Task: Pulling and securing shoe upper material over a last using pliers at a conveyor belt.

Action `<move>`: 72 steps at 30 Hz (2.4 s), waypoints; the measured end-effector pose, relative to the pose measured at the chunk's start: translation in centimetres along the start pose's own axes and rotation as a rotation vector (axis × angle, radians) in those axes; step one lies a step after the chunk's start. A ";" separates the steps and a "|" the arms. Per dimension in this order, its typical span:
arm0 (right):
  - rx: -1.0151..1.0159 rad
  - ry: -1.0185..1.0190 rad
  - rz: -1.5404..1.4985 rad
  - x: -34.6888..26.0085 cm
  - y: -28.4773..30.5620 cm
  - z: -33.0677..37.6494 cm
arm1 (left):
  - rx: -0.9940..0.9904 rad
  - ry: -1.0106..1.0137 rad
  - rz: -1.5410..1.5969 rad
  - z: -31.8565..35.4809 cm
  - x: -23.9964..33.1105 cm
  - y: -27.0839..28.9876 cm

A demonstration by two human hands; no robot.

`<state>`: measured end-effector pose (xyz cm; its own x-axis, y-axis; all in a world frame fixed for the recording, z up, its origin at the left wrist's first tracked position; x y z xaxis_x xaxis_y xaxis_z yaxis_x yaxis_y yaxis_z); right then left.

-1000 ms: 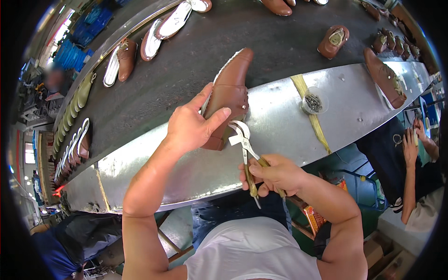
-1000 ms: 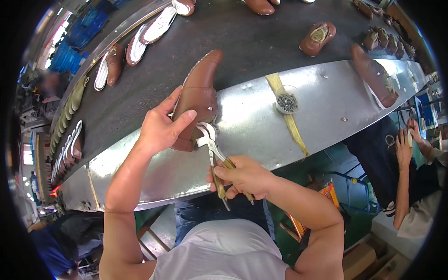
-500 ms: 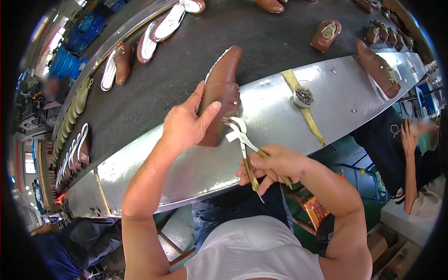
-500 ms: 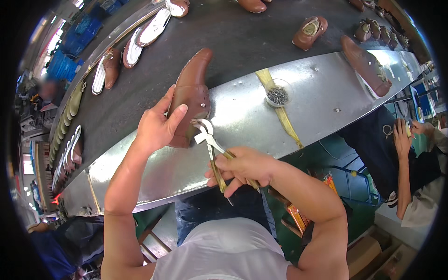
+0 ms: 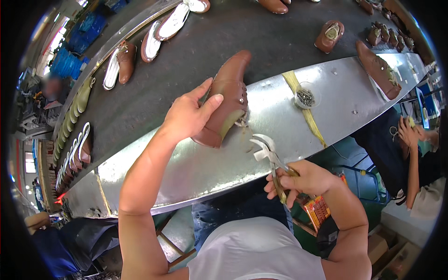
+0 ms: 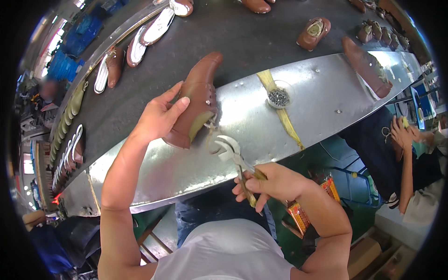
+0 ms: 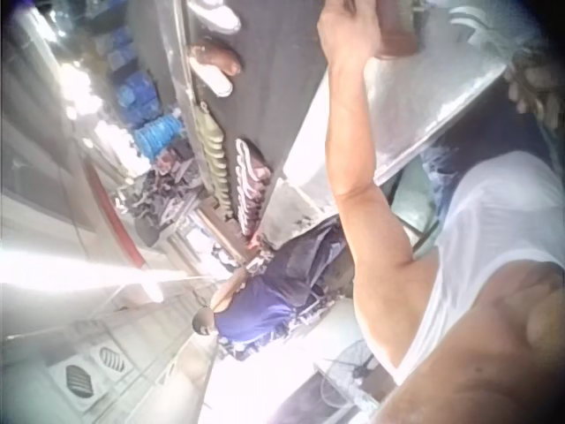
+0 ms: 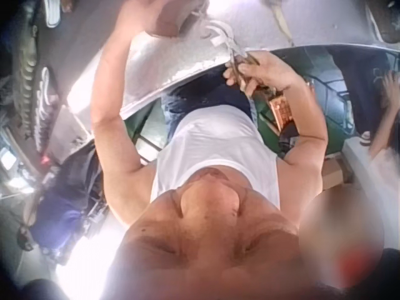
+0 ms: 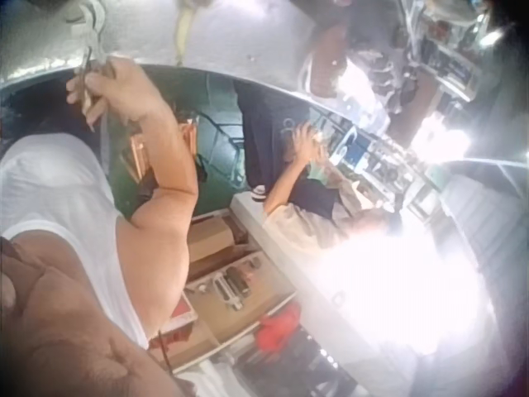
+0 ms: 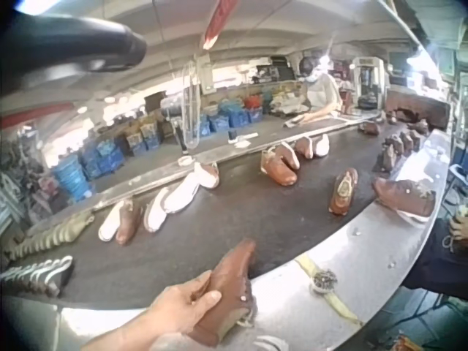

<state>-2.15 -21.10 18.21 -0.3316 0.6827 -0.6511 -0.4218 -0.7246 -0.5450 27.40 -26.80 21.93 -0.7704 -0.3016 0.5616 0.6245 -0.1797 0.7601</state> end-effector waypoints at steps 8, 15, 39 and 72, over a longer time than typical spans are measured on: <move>0.676 0.597 0.370 -6.2 4.8 6.4 | -0.132 0.004 1.231 -13.4 -1.4 1.2; 1.614 0.402 1.590 -7.6 15.2 8.1 | 0.489 -0.494 0.192 -22.6 5.1 -0.3; 1.596 0.449 1.387 -7.7 16.7 7.5 | 0.364 -0.108 1.018 -31.3 -5.2 12.3; 0.541 0.361 0.187 22.1 -2.2 5.0 | -0.208 -0.146 0.575 18.0 -4.6 -27.5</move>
<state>-12.82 -3.93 7.65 -0.1770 0.4080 -0.8957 -0.7790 -0.6143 -0.1259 11.48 -3.62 4.33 -0.3042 -0.2759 0.9118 0.9448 -0.2095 0.2518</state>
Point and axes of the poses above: each hand's wrist, its own z-axis away from the middle knuckle, its own y-axis out of the back of the hand, x = y × z, the point moved 5 cm from there along -z, towards the middle knuckle, and after that the axes turned 5 degrees about -x, right-handed, at the moved point
